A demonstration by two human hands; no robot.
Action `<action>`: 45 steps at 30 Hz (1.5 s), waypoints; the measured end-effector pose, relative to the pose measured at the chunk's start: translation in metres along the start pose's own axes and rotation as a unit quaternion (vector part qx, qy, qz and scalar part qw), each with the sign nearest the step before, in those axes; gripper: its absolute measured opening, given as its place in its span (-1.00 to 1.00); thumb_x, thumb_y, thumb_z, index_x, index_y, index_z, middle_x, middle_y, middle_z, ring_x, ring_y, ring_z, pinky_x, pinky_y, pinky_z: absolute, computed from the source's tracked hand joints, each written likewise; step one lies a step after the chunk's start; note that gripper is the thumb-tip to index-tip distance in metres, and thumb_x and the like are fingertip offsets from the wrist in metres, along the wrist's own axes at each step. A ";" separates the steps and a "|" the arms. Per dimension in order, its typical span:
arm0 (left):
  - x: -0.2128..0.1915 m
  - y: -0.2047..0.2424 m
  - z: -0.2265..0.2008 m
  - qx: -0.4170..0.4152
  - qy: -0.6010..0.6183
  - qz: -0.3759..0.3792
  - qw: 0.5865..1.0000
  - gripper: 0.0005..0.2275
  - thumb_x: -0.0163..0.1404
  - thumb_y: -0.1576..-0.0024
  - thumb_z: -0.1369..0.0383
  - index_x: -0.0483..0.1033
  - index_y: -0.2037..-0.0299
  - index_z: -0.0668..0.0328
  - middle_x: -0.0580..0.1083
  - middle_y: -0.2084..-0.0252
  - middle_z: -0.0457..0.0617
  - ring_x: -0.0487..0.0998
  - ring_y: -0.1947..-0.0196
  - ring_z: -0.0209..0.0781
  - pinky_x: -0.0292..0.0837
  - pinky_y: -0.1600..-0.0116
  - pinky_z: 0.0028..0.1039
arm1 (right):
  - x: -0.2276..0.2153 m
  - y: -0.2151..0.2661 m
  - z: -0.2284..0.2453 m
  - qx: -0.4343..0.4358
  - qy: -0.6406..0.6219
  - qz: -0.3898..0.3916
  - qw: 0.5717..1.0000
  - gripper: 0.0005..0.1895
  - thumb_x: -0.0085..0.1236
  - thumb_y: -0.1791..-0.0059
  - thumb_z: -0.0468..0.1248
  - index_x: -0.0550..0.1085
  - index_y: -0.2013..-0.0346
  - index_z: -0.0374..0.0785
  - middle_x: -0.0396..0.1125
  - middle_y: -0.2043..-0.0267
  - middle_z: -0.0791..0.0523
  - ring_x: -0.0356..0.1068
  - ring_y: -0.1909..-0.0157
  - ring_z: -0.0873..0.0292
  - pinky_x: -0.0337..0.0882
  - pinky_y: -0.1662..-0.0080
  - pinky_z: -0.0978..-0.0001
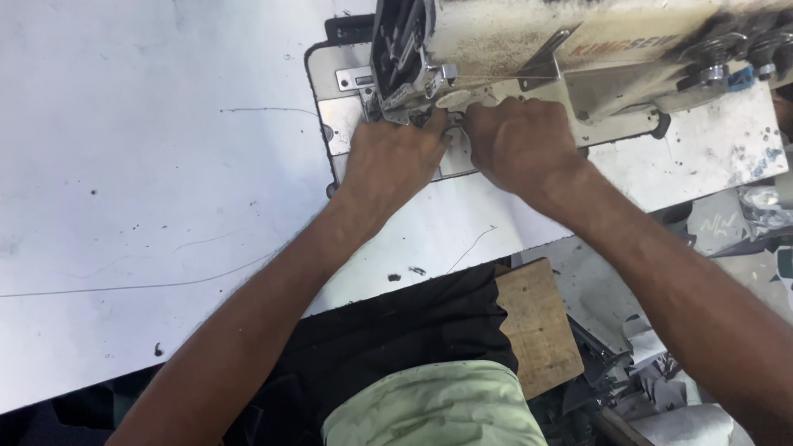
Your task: Operating and adjusting an industrial sewing machine to process small material components.
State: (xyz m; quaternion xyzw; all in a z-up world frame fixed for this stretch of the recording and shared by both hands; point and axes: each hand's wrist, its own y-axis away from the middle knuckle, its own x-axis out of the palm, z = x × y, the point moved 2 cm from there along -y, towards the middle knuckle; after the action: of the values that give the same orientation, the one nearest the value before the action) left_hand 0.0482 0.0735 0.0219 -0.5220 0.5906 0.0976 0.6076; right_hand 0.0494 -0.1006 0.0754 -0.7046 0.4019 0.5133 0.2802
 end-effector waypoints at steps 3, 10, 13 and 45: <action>0.004 0.002 0.002 0.008 -0.007 -0.005 1.000 -0.73 0.13 -0.18 0.23 0.62 0.03 0.24 0.47 0.74 -0.03 0.52 0.77 -0.15 0.42 0.62 -0.34 | -0.003 -0.006 0.000 -0.018 -0.002 0.022 1.000 -0.79 0.01 -0.07 -0.17 0.50 0.29 -0.24 0.45 0.46 -0.06 0.51 0.42 -0.02 0.46 0.37 0.09; 0.005 0.002 0.002 0.016 -0.016 -0.012 1.000 -0.75 0.15 -0.14 0.26 0.62 0.09 0.24 0.50 0.68 -0.01 0.54 0.73 -0.18 0.43 0.59 -0.36 | -0.011 -0.019 0.001 0.050 0.000 0.167 0.985 -0.76 0.01 -0.06 -0.16 0.57 0.26 -0.22 0.47 0.40 -0.08 0.54 0.36 -0.07 0.50 0.34 0.05; 0.004 0.000 0.003 0.019 -0.020 -0.021 0.999 -0.77 0.16 -0.16 0.26 0.63 0.10 0.25 0.52 0.64 0.01 0.56 0.69 -0.19 0.45 0.57 -0.36 | -0.013 -0.023 0.000 0.038 0.018 0.179 0.983 -0.74 0.02 -0.05 -0.13 0.57 0.24 -0.22 0.48 0.37 -0.09 0.55 0.35 -0.06 0.50 0.32 0.06; -0.019 -0.012 -0.021 -0.408 0.607 0.293 0.616 -0.35 -0.23 -0.06 0.54 0.12 -0.47 0.06 0.30 0.67 -0.14 0.25 0.71 -0.40 0.21 0.61 -0.49 | 0.005 -0.001 0.015 0.199 -0.267 0.037 0.942 -0.75 0.10 -0.05 -0.20 0.53 0.41 -0.32 0.41 0.46 -0.24 0.46 0.36 -0.32 0.45 0.27 -0.14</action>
State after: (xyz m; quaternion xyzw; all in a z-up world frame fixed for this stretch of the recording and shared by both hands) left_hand 0.0388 0.0618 0.0490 -0.4555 0.8456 0.1625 -0.2261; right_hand 0.0433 -0.0899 0.0661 -0.4558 0.4320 0.6025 0.4926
